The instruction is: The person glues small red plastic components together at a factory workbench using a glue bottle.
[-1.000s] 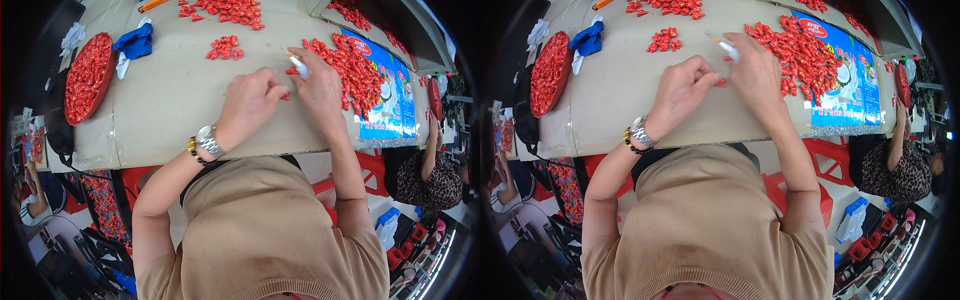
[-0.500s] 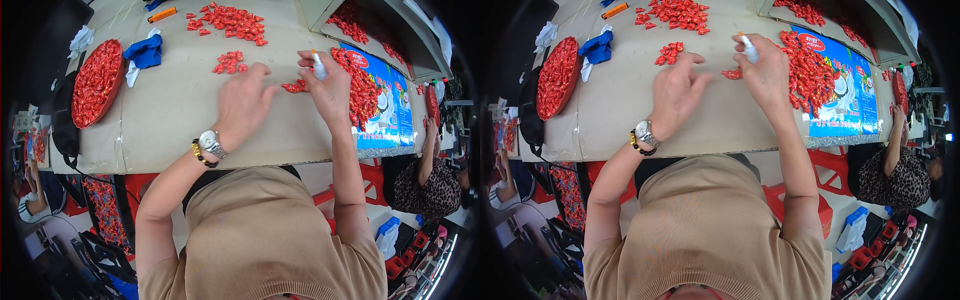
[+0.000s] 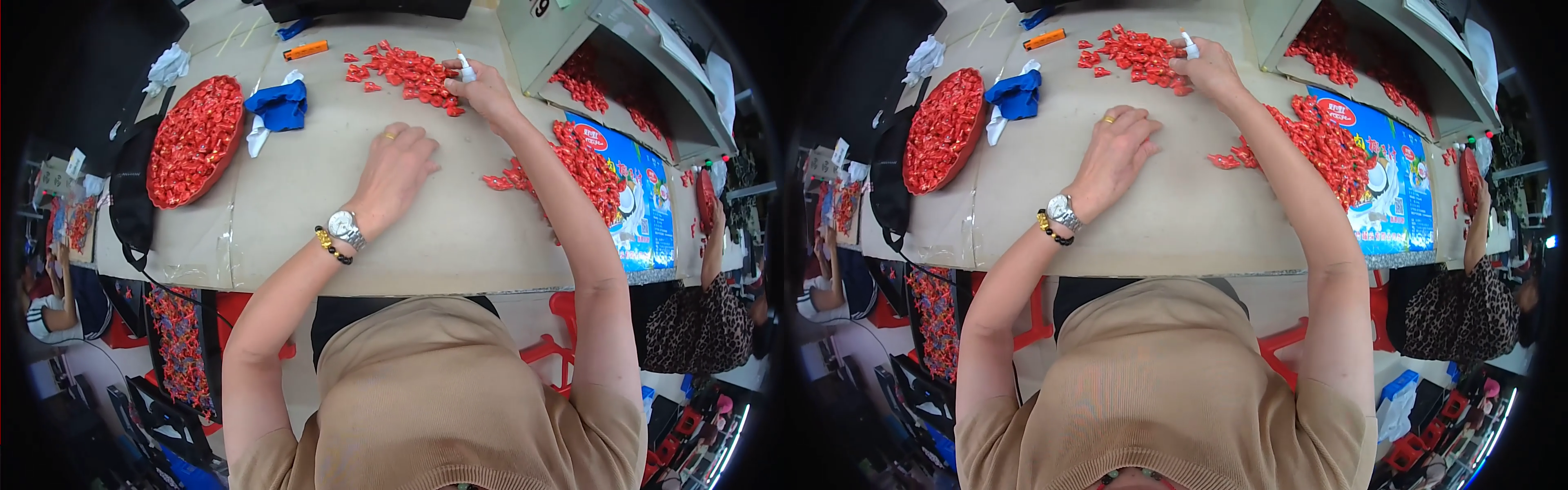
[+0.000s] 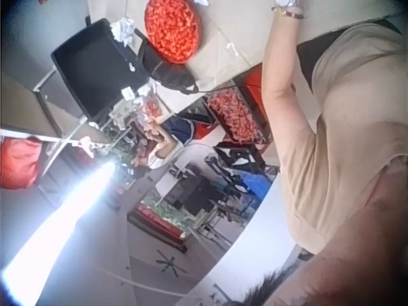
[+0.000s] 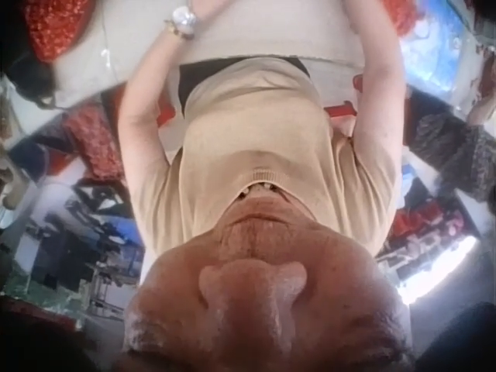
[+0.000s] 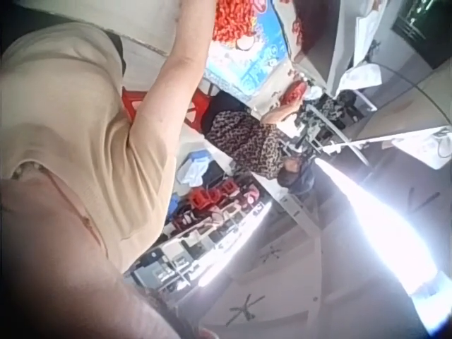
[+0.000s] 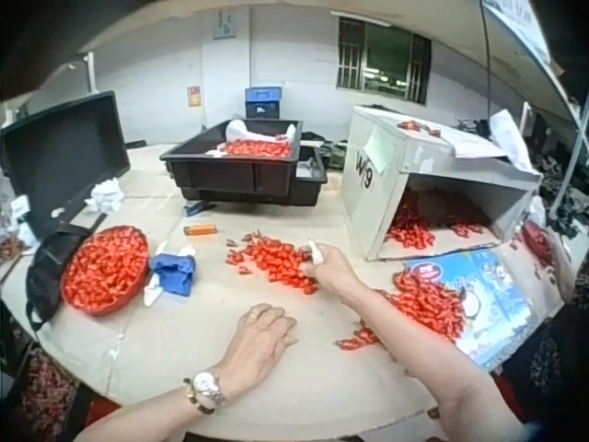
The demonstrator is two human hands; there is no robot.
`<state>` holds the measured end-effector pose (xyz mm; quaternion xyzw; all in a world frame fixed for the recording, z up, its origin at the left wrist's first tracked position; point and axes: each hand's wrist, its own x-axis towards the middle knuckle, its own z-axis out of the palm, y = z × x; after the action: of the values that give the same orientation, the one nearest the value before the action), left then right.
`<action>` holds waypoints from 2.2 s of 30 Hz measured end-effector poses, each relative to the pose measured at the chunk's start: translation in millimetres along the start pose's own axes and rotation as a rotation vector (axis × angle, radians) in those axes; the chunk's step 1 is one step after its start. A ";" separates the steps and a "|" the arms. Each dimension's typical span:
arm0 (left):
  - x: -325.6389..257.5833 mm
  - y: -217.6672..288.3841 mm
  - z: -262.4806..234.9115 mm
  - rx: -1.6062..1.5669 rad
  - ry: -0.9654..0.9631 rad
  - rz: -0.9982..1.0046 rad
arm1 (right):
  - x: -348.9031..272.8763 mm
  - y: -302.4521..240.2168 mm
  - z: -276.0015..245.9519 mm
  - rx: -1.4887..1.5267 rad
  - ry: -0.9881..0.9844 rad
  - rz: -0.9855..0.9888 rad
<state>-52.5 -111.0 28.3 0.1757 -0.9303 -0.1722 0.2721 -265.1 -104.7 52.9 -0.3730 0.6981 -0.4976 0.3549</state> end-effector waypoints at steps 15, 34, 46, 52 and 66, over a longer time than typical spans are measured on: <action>-55.2 26.8 -24.3 -0.187 -0.059 0.071 | -47.9 -13.8 48.3 0.272 -0.050 -0.009; 36.3 -35.3 -8.5 0.176 -0.026 -0.092 | -89.2 1.5 30.6 0.302 0.260 -0.425; 15.8 -42.0 -3.2 0.180 0.111 -0.042 | -110.8 7.4 29.4 0.273 0.155 -0.473; 12.8 -40.7 -3.9 0.243 0.087 -0.125 | -108.3 10.2 25.9 0.259 0.135 -0.443; 8.8 -34.1 -12.6 0.307 0.080 -0.201 | -112.6 14.7 25.4 0.277 0.127 -0.433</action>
<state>-44.3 -147.5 27.9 0.3141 -0.9118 -0.0474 0.2603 -192.6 -13.9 46.4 -0.4298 0.5482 -0.6750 0.2433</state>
